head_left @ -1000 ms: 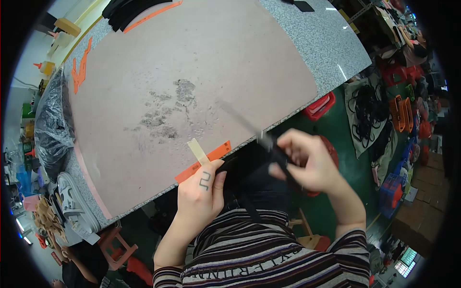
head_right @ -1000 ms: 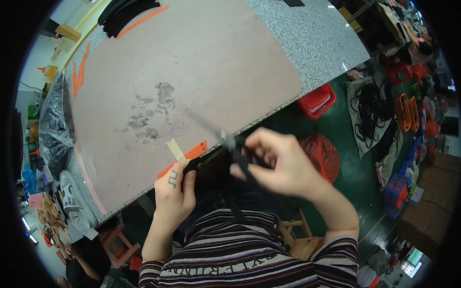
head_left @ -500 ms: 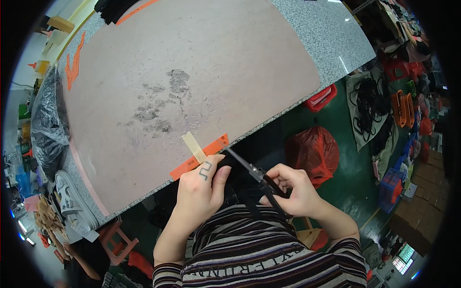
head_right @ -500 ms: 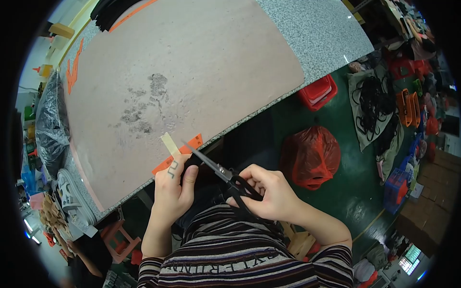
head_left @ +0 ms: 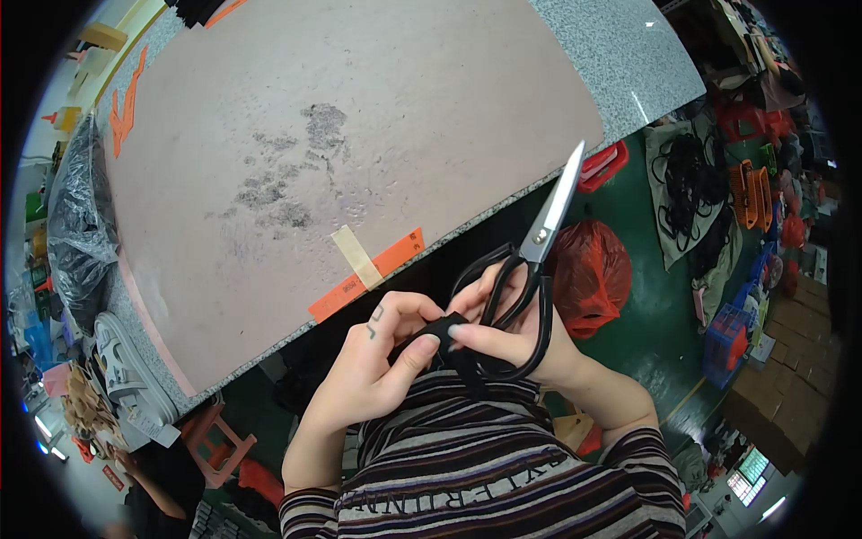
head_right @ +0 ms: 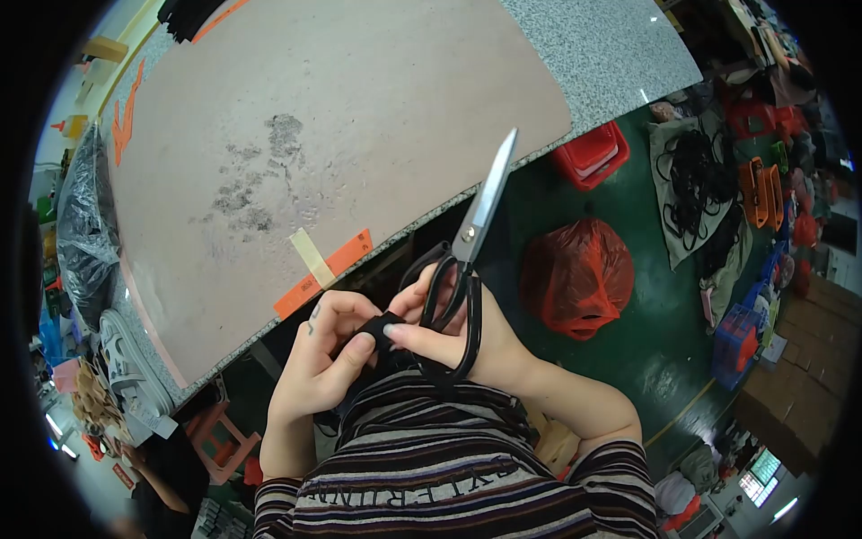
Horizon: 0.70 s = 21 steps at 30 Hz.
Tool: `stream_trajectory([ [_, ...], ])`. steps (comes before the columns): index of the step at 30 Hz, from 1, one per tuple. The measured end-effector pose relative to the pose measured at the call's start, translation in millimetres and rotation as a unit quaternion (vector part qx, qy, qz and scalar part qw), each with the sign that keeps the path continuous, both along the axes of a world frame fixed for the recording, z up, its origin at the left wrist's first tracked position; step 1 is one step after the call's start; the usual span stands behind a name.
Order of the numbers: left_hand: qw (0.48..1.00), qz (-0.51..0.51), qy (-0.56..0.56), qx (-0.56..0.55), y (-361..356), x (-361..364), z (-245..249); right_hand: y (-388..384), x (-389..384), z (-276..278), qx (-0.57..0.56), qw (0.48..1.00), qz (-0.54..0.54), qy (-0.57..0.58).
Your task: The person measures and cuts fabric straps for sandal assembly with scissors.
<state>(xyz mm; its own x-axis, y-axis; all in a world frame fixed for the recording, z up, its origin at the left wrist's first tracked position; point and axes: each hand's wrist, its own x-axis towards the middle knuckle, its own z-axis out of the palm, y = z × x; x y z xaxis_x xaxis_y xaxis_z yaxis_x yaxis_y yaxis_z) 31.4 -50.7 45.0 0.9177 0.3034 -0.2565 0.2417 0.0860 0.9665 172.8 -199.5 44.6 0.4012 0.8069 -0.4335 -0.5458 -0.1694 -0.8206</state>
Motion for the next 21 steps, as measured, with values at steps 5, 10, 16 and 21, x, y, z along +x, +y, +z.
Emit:
stream_trajectory([
  [5, 0.983, 0.082, -0.046, 0.157, -4, -7, -1, 5, -5, 1, -0.005, 0.996, -0.05, 0.071],
  [10, 0.99, 0.058, -0.06, 0.11, -2, -7, -2, 0, -8, -5, 0.022, 0.991, -0.064, 0.116],
  [16, 0.996, 0.057, -0.028, 0.068, 1, -7, 0, 0, -10, -7, 0.014, 0.989, -0.09, 0.117],
  [21, 0.949, 0.144, -0.166, 0.225, 5, -8, -14, 1, -11, -7, 0.019, 0.985, -0.116, 0.126],
])
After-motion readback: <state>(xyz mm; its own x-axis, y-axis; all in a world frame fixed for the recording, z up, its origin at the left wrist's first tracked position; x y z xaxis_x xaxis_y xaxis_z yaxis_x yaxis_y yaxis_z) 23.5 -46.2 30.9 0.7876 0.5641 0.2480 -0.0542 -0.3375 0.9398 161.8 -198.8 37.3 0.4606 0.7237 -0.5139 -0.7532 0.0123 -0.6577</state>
